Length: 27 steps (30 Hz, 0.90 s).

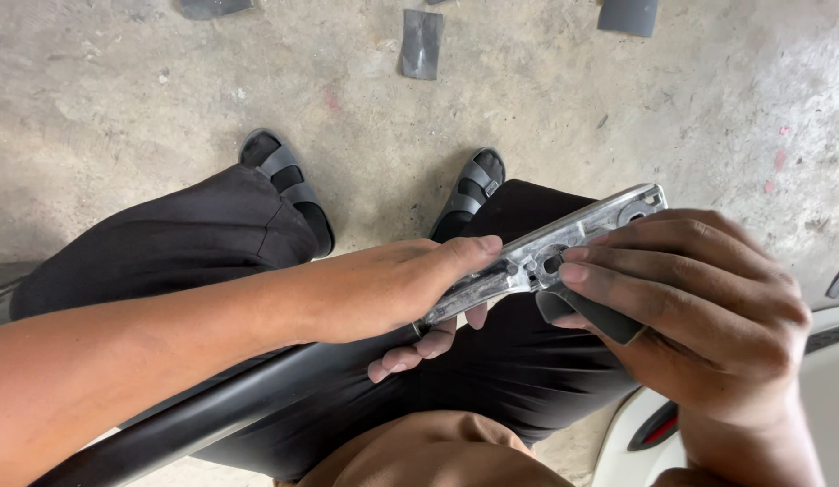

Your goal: The person sits on the floor and uses a sanding block to smooth the surface of a metal part. They repeatedly rub the sanding block along the edges and flat surfaces of the part, occasionally rotating it to access different areas.

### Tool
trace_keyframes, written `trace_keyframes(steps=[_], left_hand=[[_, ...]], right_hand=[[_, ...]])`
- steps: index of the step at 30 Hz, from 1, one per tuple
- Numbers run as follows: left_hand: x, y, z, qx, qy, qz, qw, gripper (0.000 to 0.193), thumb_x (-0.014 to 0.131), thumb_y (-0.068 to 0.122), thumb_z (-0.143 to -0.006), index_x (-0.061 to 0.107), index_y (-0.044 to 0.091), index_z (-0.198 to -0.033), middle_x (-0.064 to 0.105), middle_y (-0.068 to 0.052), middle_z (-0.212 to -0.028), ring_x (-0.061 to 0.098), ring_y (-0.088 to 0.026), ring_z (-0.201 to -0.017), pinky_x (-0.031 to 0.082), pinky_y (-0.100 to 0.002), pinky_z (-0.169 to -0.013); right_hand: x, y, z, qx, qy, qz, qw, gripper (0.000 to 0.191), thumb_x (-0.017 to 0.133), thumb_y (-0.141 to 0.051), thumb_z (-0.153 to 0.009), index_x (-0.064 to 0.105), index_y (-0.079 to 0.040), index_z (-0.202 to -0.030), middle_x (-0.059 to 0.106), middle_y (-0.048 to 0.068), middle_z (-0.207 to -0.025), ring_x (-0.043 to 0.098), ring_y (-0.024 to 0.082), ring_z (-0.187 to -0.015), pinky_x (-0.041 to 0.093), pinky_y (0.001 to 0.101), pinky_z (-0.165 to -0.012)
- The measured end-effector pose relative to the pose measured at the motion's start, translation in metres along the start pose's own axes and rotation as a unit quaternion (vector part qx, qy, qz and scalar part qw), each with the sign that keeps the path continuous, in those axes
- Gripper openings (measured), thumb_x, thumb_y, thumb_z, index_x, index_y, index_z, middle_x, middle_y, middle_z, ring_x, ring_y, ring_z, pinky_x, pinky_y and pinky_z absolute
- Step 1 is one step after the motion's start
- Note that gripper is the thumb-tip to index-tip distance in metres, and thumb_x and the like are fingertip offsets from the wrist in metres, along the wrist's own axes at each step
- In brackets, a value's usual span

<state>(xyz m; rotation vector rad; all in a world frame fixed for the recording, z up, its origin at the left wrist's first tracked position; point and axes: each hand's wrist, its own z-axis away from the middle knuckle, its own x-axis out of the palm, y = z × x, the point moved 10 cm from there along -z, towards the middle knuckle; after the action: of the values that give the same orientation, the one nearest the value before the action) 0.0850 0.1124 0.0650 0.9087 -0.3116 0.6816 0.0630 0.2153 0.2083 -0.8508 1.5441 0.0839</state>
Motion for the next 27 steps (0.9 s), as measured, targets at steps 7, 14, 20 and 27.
trace_keyframes(steps=[7,14,20,27], left_hand=[[0.000,-0.006,0.001,-0.040,-0.008,0.020,0.999,0.072,0.019,0.059,-0.099,0.061,0.001,-0.092,0.052,-0.003,-0.052,0.049,-0.014,-0.034,0.043,-0.028,-0.032],[0.004,-0.010,0.004,-0.034,-0.030,0.046,0.998,0.077,0.018,0.061,-0.100,0.061,-0.002,-0.105,0.052,-0.003,-0.054,0.052,-0.013,-0.037,0.043,-0.028,-0.034],[-0.004,-0.011,-0.001,-0.033,-0.025,0.029,0.999,0.078,0.017,0.061,-0.098,0.059,-0.004,-0.104,0.053,-0.004,-0.052,0.052,-0.014,-0.035,0.043,-0.030,-0.032],[-0.001,-0.014,-0.002,-0.037,-0.043,0.027,0.998,0.077,0.019,0.061,-0.100,0.060,-0.004,-0.107,0.054,-0.006,-0.050,0.051,-0.015,-0.032,0.043,-0.029,-0.032]], right_hand=[[0.013,0.009,-0.013,-0.098,-0.086,-0.007,0.991,0.028,0.075,-0.007,-0.070,0.077,-0.010,-0.099,0.075,0.002,-0.096,0.072,0.021,-0.092,0.057,0.0390,-0.078],[0.023,-0.009,-0.037,-0.084,-0.143,-0.019,0.986,0.029,0.073,-0.013,-0.076,0.077,-0.011,-0.104,0.074,0.001,-0.100,0.071,0.021,-0.100,0.055,0.0455,-0.089],[0.020,0.013,-0.002,-0.158,-0.208,-0.008,0.965,0.039,0.069,-0.026,-0.074,0.074,-0.009,-0.108,0.073,0.007,-0.106,0.069,0.026,-0.107,0.054,0.0476,-0.091],[0.025,0.020,0.017,-0.144,-0.200,-0.019,0.969,0.037,0.073,-0.026,-0.077,0.075,-0.009,-0.110,0.071,0.005,-0.106,0.065,0.022,-0.103,0.053,0.0448,-0.086]])
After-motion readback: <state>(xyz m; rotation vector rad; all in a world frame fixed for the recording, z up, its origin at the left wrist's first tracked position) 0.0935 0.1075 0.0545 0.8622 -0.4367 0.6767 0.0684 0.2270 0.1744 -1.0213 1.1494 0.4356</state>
